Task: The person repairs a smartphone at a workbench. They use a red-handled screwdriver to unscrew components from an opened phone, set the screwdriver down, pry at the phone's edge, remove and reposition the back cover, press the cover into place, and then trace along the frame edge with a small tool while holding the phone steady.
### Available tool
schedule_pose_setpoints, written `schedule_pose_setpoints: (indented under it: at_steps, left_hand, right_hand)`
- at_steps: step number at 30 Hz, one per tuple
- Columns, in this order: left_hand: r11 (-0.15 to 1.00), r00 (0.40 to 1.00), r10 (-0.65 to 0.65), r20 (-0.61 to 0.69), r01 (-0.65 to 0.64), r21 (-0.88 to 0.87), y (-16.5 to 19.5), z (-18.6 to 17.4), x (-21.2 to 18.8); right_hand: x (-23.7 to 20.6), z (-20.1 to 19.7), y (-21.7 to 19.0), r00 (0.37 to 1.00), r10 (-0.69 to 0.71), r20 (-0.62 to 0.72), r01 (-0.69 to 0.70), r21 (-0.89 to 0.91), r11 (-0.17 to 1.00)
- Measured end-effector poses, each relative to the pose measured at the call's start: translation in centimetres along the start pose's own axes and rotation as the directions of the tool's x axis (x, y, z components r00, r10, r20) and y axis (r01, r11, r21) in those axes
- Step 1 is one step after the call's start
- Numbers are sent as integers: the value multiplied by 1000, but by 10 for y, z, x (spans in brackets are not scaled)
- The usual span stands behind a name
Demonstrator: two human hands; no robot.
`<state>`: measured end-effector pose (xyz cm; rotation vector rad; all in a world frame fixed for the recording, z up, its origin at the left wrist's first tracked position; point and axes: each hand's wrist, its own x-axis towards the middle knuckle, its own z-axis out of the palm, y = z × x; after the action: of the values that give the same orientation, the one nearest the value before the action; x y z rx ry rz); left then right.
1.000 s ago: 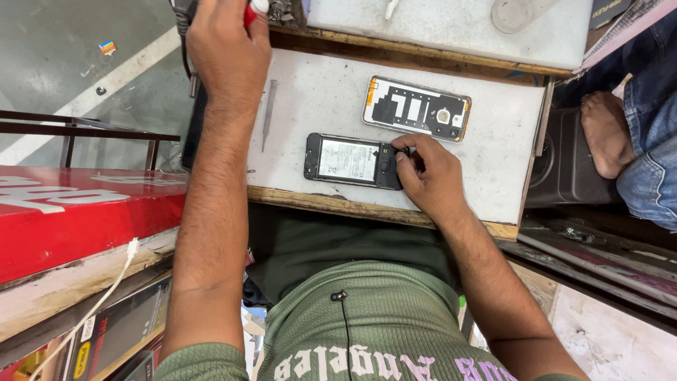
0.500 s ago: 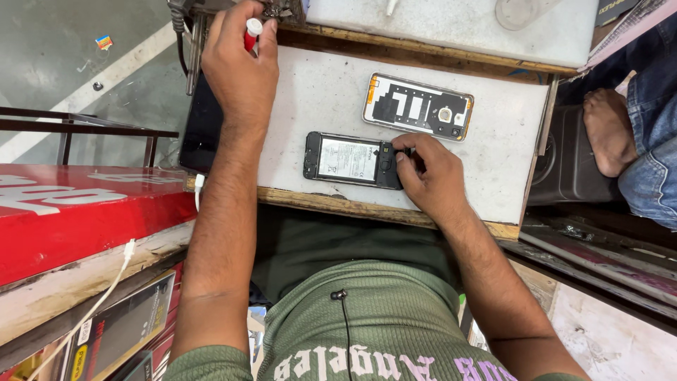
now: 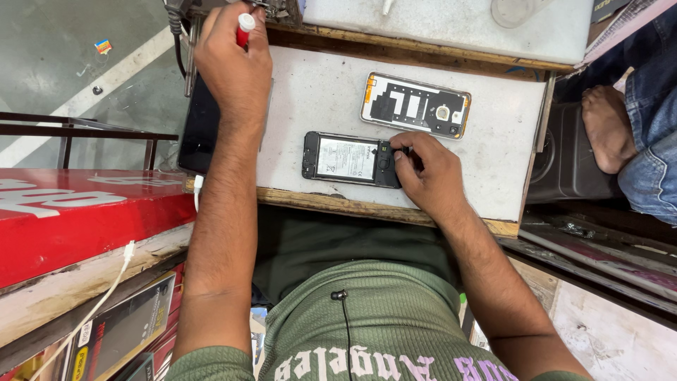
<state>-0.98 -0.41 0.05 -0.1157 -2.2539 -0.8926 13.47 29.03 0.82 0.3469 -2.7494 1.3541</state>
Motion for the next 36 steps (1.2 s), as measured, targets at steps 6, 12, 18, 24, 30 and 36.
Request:
schedule_pose_setpoints:
  at_steps: [6,12,18,24,30,36]
  left_hand:
    - [1000,1000,17,18,-17,10,5,-7,5]
    - [996,1000,20,8,-20,-81,11,-12,12]
    - [995,998,49,41,-45,-91,12,-18,20]
    - [983,987,162,16,-160,-90,14,-18,13]
    - [996,997,69,20,-70,54,12,-14,-1]
    - [986,996,94,-1,-93,139,6,0,-9]
  right_hand:
    - [1,0,1,1000,-1,0,1,-6,1000]
    - [1,0,1,1000,8,4,-8,-12,1000]
    - [1,0,1,1000,-23,-13,23,4,1000]
    - [3,-1,3,1000,-3,-3,3,2,1000]
    - [5,0,3,1000,-10,8,10,12,1000]
    - [4,1,3,1000,-23,-10,24,13,1000]
